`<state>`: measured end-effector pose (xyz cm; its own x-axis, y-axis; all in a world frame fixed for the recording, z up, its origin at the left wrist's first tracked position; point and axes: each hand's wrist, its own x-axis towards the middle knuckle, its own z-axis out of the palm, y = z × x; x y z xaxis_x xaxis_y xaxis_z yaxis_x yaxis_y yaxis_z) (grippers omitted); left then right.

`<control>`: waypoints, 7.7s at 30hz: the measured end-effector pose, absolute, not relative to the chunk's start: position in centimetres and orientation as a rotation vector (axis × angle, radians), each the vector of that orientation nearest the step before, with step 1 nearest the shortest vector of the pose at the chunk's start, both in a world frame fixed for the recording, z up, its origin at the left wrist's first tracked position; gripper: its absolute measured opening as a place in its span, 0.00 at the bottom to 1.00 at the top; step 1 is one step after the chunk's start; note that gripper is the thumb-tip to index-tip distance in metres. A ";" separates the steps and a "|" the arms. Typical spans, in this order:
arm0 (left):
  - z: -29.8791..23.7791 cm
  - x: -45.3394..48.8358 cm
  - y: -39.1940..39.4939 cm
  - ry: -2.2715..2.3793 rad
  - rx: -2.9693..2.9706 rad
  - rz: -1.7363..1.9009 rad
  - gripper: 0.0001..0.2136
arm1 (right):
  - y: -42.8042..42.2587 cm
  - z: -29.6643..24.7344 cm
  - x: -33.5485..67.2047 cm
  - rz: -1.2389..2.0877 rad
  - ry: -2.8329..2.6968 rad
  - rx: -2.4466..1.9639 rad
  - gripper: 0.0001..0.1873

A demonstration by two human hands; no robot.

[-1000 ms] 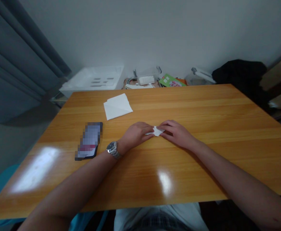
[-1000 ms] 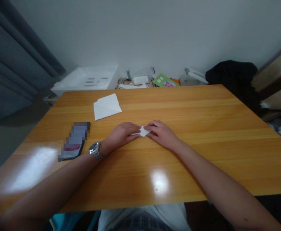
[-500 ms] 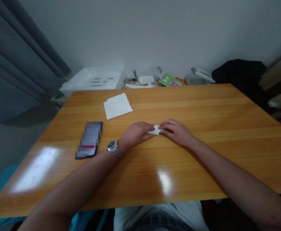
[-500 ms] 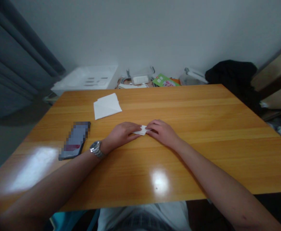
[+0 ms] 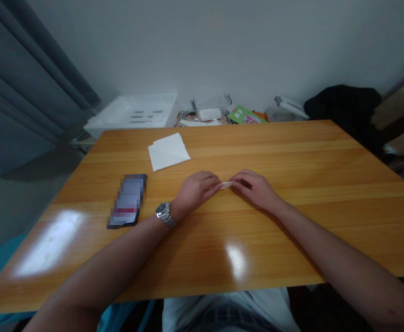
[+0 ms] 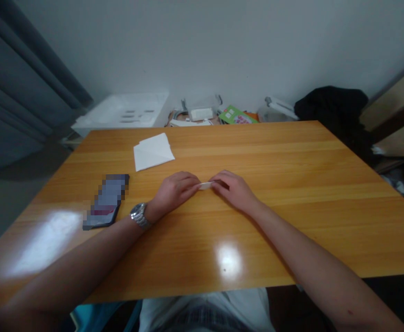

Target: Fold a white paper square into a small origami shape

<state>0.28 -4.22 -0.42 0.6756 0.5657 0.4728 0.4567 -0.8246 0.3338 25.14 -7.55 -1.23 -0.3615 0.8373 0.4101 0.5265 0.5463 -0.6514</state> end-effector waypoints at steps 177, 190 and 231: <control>-1.4 -0.5 -3.5 0.705 2.687 0.597 0.13 | -7.4 -1.8 25.1 0.404 -2.355 -0.977 0.07; -1.2 -0.7 -3.4 0.649 2.644 0.597 0.15 | -7.5 -1.5 25.4 0.469 -2.359 -0.948 0.09; -1.0 -0.5 -3.6 0.669 2.633 0.581 0.15 | -7.6 -0.8 25.2 0.590 -2.226 -1.097 0.09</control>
